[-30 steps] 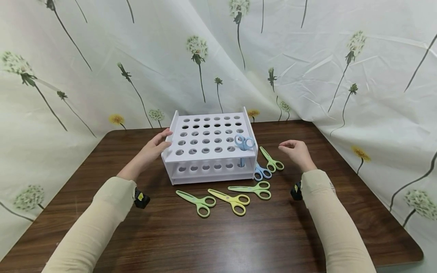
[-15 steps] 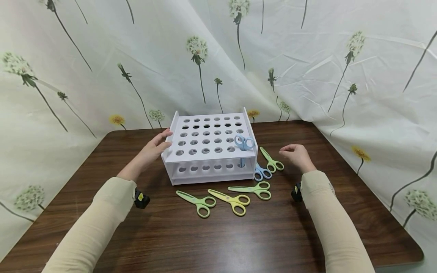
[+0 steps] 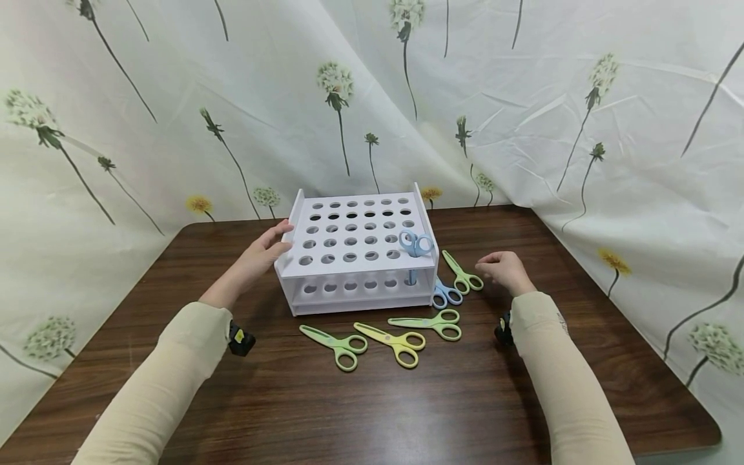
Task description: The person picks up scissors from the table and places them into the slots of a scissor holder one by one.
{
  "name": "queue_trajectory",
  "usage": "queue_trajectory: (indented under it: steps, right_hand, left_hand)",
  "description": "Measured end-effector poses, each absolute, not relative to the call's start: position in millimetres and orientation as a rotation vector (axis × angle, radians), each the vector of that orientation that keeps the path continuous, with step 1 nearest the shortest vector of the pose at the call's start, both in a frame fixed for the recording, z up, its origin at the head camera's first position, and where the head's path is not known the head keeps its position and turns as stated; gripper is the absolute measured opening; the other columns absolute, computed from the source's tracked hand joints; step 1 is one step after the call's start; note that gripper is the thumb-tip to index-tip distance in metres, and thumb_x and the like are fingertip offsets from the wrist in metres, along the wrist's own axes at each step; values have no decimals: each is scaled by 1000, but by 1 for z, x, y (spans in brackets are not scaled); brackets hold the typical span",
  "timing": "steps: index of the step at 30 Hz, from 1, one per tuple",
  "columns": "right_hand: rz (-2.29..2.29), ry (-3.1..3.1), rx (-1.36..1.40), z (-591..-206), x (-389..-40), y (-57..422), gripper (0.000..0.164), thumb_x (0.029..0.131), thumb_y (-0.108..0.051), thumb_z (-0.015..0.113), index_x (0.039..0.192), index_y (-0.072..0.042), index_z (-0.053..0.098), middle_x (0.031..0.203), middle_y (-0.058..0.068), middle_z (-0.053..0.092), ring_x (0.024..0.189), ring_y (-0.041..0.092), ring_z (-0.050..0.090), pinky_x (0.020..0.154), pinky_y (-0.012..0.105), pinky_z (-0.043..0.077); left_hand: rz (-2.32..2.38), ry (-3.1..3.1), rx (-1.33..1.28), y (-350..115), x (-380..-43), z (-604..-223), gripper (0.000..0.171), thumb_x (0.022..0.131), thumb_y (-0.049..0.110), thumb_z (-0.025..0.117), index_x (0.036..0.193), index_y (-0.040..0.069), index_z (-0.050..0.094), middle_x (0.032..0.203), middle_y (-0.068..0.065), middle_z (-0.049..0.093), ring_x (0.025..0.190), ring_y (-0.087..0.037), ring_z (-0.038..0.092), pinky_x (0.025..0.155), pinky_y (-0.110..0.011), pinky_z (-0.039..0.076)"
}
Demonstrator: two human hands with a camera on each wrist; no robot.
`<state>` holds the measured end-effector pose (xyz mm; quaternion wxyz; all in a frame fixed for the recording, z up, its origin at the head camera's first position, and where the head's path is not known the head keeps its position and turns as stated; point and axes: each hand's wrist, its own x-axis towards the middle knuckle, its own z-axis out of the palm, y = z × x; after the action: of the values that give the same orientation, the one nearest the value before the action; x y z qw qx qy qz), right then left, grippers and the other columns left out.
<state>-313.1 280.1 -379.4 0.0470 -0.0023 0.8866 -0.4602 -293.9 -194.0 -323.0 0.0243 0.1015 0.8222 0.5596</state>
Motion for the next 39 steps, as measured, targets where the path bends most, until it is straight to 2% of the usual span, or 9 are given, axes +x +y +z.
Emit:
queue_trajectory:
  steps: [9, 14, 31, 39]
  right_hand:
    - [-1430, 2649, 36, -384, -312, 281, 33, 90, -14, 59, 110, 12, 56, 85, 4, 63, 71, 11, 59, 61, 28, 50]
    - [-1420, 2609, 87, -384, -310, 282, 32, 91, -14, 56, 111, 10, 57, 89, 5, 64, 73, 13, 59, 64, 30, 51]
    - [-1385, 2549, 108, -389, -311, 284, 30, 90, -11, 54, 108, 13, 58, 80, 0, 61, 70, 11, 56, 63, 29, 51]
    - [-1386, 2518, 127, -389, -313, 285, 28, 90, -11, 56, 105, 12, 60, 78, 2, 60, 69, 12, 55, 62, 29, 50]
  left_hand:
    - [1757, 2488, 308, -186, -278, -304, 48, 97, 10, 42, 140, -3, 28, 153, -7, 10, 134, -29, 17, 105, -45, 23]
    - [1737, 2505, 295, -183, -271, -298, 47, 97, 10, 41, 141, -3, 28, 153, -7, 10, 135, -29, 18, 105, -43, 23]
    - [1752, 2487, 302, -183, -271, -299, 47, 97, 10, 41, 141, -3, 27, 153, -7, 9, 133, -29, 19, 104, -44, 24]
    - [1769, 2472, 307, -190, -282, -309, 48, 96, 9, 44, 141, -2, 28, 153, -5, 9, 133, -30, 21, 103, -46, 26]
